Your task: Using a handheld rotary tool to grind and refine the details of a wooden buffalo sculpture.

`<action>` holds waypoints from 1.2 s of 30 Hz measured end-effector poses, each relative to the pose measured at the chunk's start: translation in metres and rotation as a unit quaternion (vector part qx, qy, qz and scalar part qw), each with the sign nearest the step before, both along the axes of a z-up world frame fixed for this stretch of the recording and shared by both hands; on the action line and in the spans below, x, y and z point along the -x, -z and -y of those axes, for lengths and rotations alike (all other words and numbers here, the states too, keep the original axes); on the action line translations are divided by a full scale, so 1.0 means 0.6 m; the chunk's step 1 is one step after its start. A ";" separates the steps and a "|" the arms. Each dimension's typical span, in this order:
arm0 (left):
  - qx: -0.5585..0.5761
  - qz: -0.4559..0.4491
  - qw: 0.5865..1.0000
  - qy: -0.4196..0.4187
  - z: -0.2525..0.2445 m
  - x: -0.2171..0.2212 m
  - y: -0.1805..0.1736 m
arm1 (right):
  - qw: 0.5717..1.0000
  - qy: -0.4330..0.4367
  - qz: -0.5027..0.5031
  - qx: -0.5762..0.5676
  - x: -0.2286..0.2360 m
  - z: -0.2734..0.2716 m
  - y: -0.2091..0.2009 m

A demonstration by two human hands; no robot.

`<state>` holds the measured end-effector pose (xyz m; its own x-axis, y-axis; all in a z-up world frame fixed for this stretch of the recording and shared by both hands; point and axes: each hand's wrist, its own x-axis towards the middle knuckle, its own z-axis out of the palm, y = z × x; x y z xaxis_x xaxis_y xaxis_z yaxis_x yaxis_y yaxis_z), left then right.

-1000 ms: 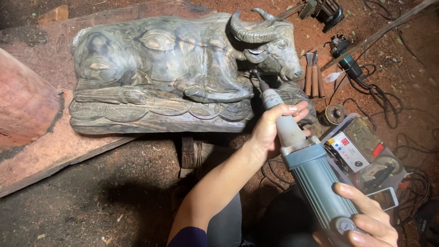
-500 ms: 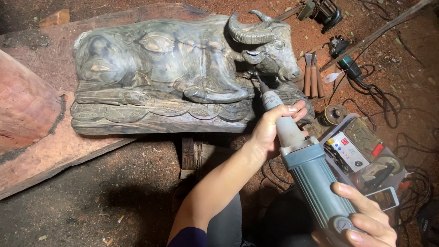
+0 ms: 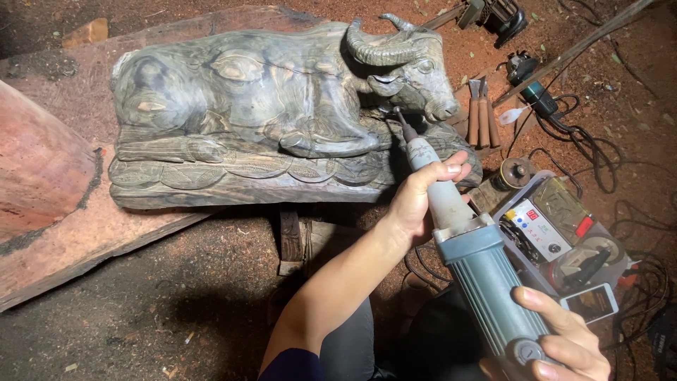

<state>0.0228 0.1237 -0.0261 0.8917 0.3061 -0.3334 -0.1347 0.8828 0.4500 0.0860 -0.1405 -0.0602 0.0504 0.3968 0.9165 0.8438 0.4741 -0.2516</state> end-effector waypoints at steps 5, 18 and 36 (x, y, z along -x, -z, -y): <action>-0.019 -0.003 1.000 0.000 0.004 -0.005 0.007 | 0.998 0.016 -0.003 0.062 0.006 0.020 -0.017; -0.060 -0.036 0.997 -0.012 0.011 0.003 -0.022 | 0.998 0.034 -0.018 0.047 0.021 0.027 -0.012; 0.016 0.002 1.000 -0.017 0.013 -0.005 -0.010 | 0.994 0.069 -0.060 0.067 0.069 0.011 -0.031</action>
<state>0.0257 0.1161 -0.0204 0.8820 0.3262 -0.3401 -0.1674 0.8914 0.4211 0.0448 -0.1473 -0.0414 0.2182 0.4970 0.8399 0.8582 0.3120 -0.4077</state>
